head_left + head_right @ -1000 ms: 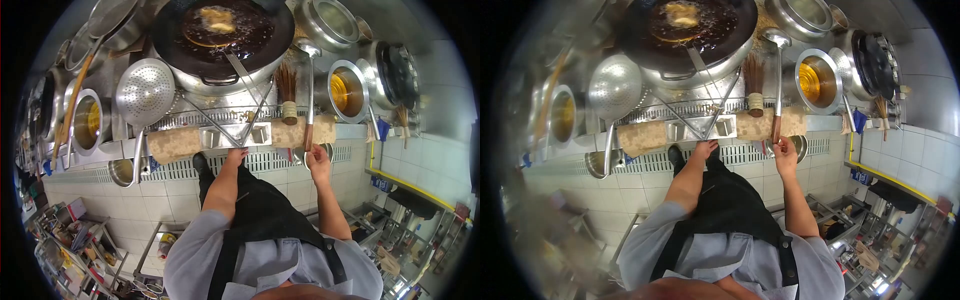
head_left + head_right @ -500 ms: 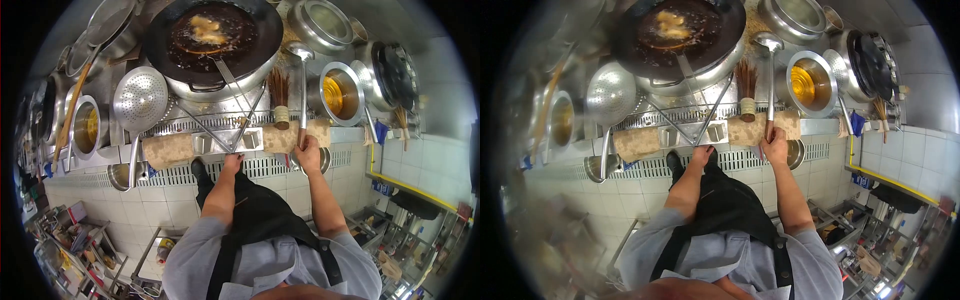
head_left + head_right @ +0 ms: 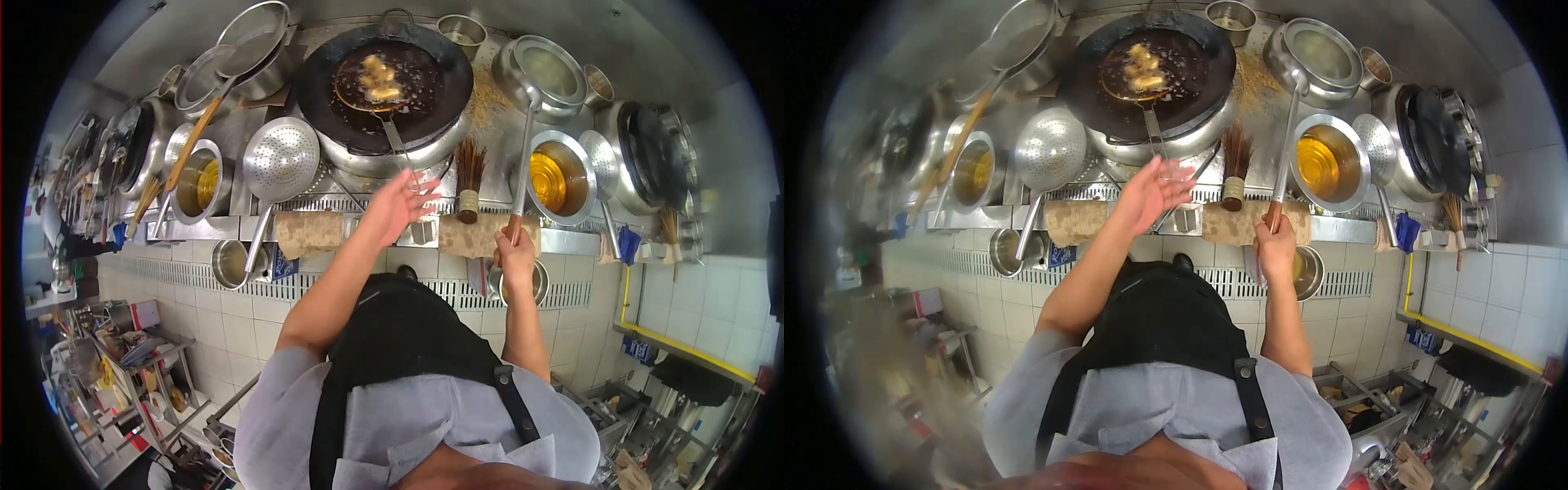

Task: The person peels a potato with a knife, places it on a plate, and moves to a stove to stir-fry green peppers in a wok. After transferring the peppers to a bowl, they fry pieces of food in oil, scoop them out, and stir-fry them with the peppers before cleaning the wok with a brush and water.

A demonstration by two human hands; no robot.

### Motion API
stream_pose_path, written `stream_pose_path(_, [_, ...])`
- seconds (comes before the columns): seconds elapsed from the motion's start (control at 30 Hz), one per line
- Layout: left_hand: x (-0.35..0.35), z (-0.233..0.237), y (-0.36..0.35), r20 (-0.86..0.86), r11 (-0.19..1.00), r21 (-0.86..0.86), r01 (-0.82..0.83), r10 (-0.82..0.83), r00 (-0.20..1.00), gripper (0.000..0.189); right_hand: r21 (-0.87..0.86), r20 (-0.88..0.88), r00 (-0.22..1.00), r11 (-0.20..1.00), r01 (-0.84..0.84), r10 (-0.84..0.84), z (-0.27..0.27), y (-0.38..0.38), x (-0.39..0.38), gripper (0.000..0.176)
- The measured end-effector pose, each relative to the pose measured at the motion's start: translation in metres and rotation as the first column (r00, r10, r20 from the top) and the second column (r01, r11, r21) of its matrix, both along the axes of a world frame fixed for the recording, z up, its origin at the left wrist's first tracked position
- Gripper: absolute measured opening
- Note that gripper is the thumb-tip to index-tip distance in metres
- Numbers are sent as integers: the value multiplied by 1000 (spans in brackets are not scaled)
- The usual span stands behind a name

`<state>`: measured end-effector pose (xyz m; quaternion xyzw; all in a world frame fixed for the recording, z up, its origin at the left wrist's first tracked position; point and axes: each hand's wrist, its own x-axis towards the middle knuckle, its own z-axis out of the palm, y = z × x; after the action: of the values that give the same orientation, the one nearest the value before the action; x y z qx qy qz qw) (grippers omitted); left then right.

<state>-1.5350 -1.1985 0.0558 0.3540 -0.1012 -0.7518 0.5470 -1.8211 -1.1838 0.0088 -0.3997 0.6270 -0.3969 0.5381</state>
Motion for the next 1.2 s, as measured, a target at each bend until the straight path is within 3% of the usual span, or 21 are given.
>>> stream_pose_path(0.1, [5, -14, -37, -21, 991, -4, -135, 135, 991, 21, -117, -2, 1000, 993, -1, 0, 30, 7, 9, 21])
stream_pose_path(0.17, [15, -12, -40, 6, 989, -5, -147, 147, 989, 16, -344, -60, 998, 938, -44, 25, 44, -5, 16, 19])
stream_pose_path(0.23, [32, -3, -37, 35, 987, -8, -160, 160, 986, 11, -267, -95, 994, 961, -73, 49, 85, -14, 31, 17])
stream_pose_path(0.3, [52, 4, -21, 32, 995, -50, -87, 88, 996, 10, -420, 0, 994, 902, -102, 113, 108, -21, 54, 20])
stream_pose_path(0.33, [60, 5, -13, 78, 996, -44, -74, 77, 994, 11, -410, 2, 992, 905, -111, 123, 120, -22, 66, 33])
stream_pose_path(0.47, [92, 16, 13, 95, 995, -96, -6, 16, 995, 15, -442, 17, 980, 881, -169, 196, 163, -27, 124, 48])
stream_pose_path(0.5, [100, 19, 15, 88, 995, -104, 8, 1, 996, 15, -447, 9, 983, 880, -158, 181, 165, -32, 137, 48])
stream_pose_path(0.6, [131, 31, 13, 306, 973, -208, 96, -28, 952, 20, -471, 58, 966, 860, -195, 251, 168, -55, 177, 50])
stream_pose_path(0.77, [182, 56, 0, 295, 952, -268, 150, -68, 953, 24, -343, 68, 972, 920, -189, 225, 162, -47, 221, 54])
stream_pose_path(0.83, [198, 53, 0, 262, 953, -255, 166, -97, 960, 24, -347, -106, 973, 910, -228, 204, 158, -29, 231, 53])
stream_pose_path(0.9, [211, 42, 5, 245, 949, -249, 193, -132, 961, 23, -332, -133, 978, 923, -197, 161, 155, -14, 235, 53])
stream_pose_path(0.97, [221, 32, 10, 284, 959, -196, 207, -146, 948, 23, -431, -170, 981, 889, -155, 89, 154, 0, 241, 53])
stream_pose_path(1.1, [240, 31, 20, 212, 954, -159, 253, -217, 953, 20, -492, -70, 998, 870, -29, -6, 182, 21, 263, 59])
stream_pose_path(1.2, [247, 30, 25, 261, 942, -163, 295, -247, 933, 23, -520, 14, 1000, 854, -3, 12, 197, 34, 273, 61])
